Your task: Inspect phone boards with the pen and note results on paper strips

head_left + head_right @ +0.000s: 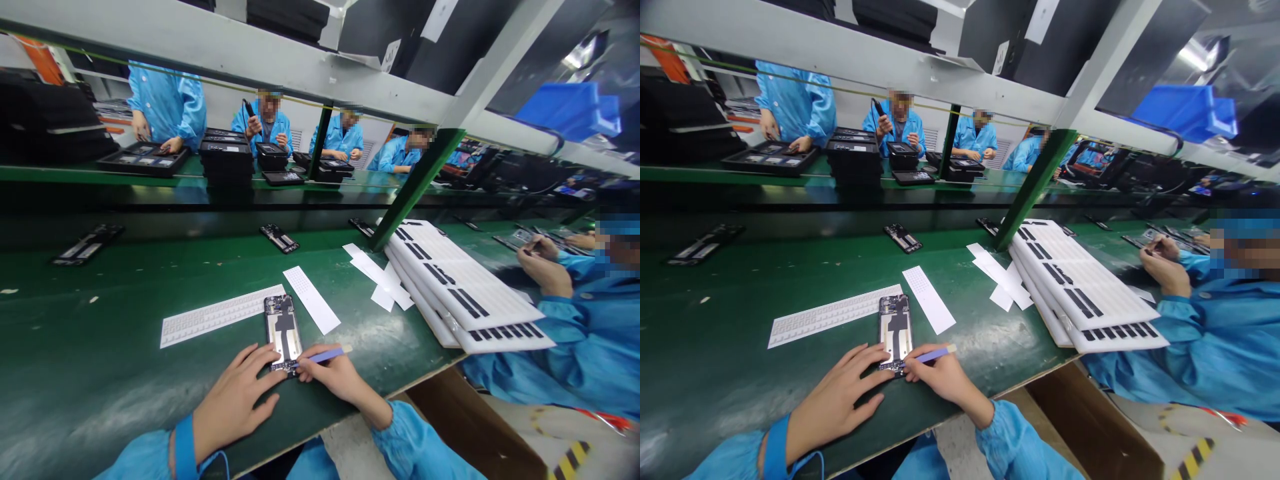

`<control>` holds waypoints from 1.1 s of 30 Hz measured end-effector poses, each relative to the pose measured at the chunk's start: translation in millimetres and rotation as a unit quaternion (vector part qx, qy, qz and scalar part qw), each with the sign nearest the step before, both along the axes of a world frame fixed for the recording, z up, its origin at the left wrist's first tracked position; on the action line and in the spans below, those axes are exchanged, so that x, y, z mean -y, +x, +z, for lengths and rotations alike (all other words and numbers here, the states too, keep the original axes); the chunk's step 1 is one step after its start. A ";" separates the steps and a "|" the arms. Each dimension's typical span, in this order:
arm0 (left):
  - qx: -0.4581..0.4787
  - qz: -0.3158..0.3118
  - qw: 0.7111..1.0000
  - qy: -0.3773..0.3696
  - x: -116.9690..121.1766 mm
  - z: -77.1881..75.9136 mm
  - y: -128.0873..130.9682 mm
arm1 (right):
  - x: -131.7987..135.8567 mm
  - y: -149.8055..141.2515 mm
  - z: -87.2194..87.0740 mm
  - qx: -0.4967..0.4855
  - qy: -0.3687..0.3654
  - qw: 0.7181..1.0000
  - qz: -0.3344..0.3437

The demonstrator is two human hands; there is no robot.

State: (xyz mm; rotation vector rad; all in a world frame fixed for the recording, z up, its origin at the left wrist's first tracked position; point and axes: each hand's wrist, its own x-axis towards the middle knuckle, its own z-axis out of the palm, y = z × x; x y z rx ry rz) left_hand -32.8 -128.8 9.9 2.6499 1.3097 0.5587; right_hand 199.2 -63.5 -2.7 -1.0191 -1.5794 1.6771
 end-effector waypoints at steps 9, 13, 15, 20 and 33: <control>-0.004 0.000 1.000 0.013 0.6 -1.0 0.7 | -0.1 1.7 -5.6 0.021 0.037 0.999 0.002; 0.000 0.000 1.000 0.014 0.7 -0.9 1.6 | 0.7 -0.7 -5.6 0.024 0.039 0.999 -0.008; 0.003 0.002 1.000 0.012 0.6 -1.3 2.0 | 1.1 -1.7 -6.1 0.015 0.031 0.999 -0.013; 0.012 0.009 1.000 0.006 -0.3 -2.7 2.1 | 1.0 -0.2 -7.8 -0.017 0.003 1.000 -0.018; 0.025 0.020 0.999 -0.014 -0.5 -6.3 1.7 | 2.0 1.8 -1.9 0.016 0.032 0.999 0.011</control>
